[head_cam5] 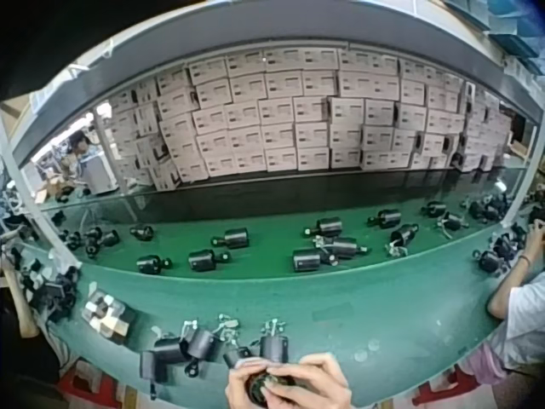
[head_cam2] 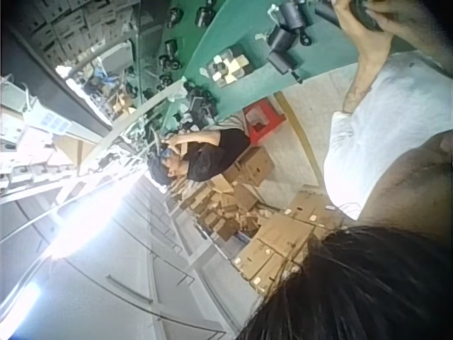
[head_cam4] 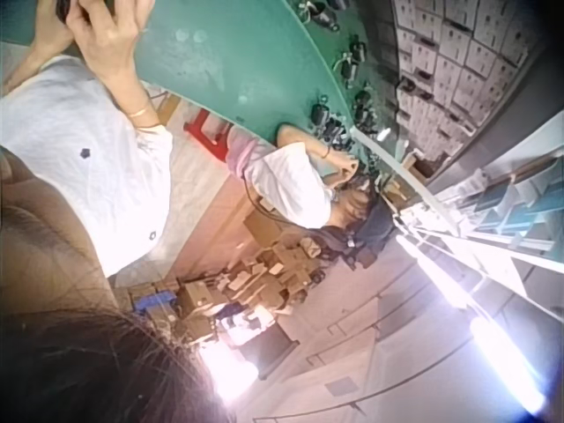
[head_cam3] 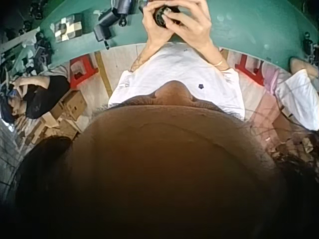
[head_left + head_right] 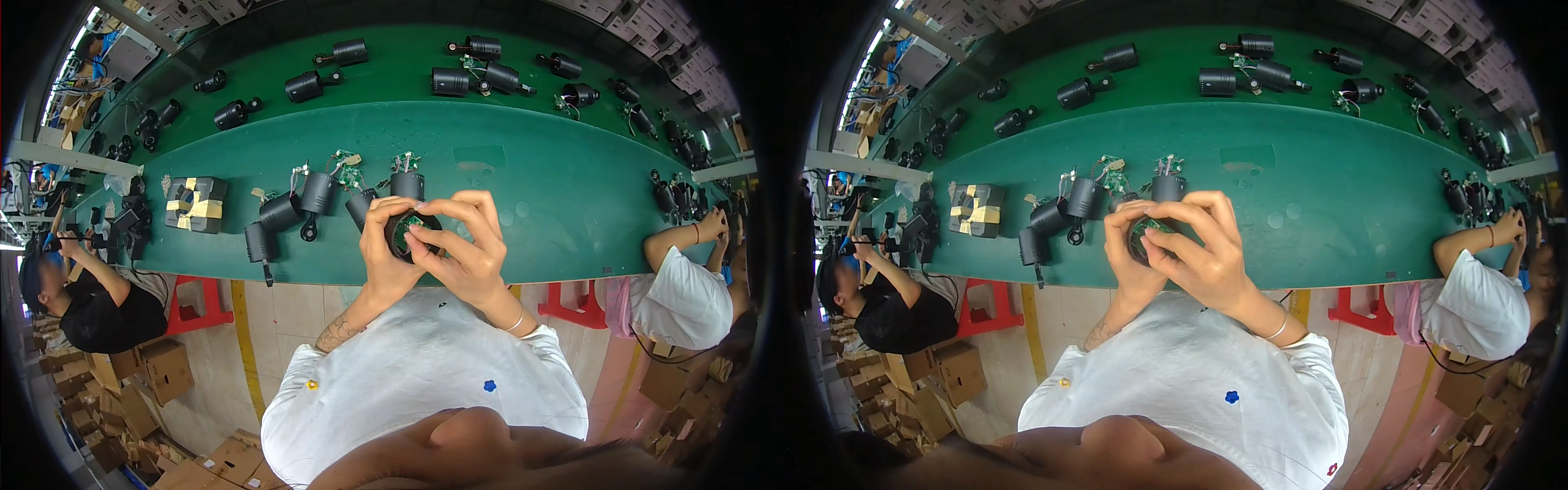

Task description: Assembling electronic components and wiring into plastic camera-like housings on an assembly line.

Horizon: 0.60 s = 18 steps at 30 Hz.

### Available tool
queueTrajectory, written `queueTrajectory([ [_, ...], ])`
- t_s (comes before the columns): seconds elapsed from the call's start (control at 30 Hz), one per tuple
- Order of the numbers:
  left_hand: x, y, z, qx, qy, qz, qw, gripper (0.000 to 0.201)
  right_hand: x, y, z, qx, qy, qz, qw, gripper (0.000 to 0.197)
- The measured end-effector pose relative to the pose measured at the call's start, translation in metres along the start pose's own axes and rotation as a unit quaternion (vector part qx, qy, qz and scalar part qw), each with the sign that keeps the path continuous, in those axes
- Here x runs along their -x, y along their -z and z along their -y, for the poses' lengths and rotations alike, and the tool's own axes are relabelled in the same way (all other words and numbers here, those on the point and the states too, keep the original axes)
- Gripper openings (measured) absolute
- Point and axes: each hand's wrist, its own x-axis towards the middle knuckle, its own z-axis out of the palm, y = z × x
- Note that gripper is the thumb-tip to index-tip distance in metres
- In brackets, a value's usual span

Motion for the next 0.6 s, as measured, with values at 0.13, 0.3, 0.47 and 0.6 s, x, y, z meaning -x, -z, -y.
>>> queueTrajectory([
  [0.13,-0.002,0.0,0.001,-0.035,-0.035,-0.019,0.999,0.058,-0.004,0.004,0.001,0.014,-0.025,0.04,0.999,0.021],
  [0.3,-0.003,0.0,0.007,-0.12,-0.094,-0.032,0.988,0.054,-0.015,0.011,0.006,0.018,-0.075,0.099,0.992,0.02],
  [0.47,-0.002,0.0,0.009,-0.102,-0.078,-0.034,0.991,0.055,-0.018,0.006,0.005,0.001,-0.077,0.093,0.993,0.019],
  [0.6,-0.003,0.001,0.006,-0.019,-0.016,-0.037,0.999,0.056,-0.011,-0.006,-0.003,-0.039,-0.057,0.051,0.996,0.017],
])
